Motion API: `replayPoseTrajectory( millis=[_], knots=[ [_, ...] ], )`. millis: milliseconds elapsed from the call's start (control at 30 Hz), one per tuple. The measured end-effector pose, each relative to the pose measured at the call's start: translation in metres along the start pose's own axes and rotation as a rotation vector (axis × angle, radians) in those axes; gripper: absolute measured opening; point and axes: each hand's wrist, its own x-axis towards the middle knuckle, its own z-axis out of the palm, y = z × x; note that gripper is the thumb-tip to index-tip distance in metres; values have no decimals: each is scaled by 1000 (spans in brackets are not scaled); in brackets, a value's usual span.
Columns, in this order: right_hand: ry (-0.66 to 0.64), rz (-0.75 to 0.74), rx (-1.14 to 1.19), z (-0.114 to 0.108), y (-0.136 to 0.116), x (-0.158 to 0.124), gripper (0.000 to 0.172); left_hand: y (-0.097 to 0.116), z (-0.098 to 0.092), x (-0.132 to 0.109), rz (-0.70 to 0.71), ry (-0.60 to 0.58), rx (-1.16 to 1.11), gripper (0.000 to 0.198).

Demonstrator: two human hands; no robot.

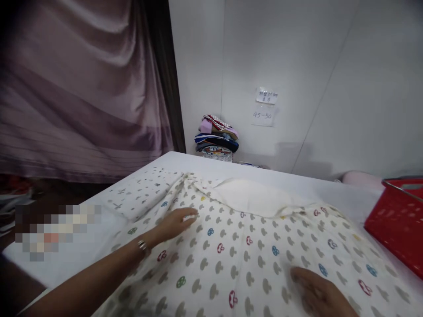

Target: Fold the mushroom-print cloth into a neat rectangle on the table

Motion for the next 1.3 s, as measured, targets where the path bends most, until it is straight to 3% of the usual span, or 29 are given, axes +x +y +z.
replayPoseTrajectory(
  millis=[33,133,233,367,467,600,800,967,1133,1300],
  knots=[
    [-123,-43,92,10,-15,20,32,4,3,25,20,26,45,38],
    [-236,-165,136,39,-56,73,33,8,9,95,9,82,219,35],
    [-183,-321,73,67,-73,111,34,4,14,148,-45,56,358,35],
    [-47,-555,56,99,-63,137,36,-4,22,190,-136,-23,443,36],
    [12,-645,3,111,-52,137,45,-6,29,211,-211,-98,497,36],
    [34,-683,-47,110,-51,134,48,-7,31,235,-292,-179,546,39],
    [43,-683,-63,108,-52,135,45,-21,13,264,-327,-271,594,51],
    [70,-681,-33,104,-54,136,46,-30,5,270,-318,-304,626,50],
    [75,-680,-2,101,-57,137,45,-24,10,269,-253,-196,640,35],
    [61,-643,16,104,-53,137,41,-18,-18,297,-202,62,658,33]
  ],
)
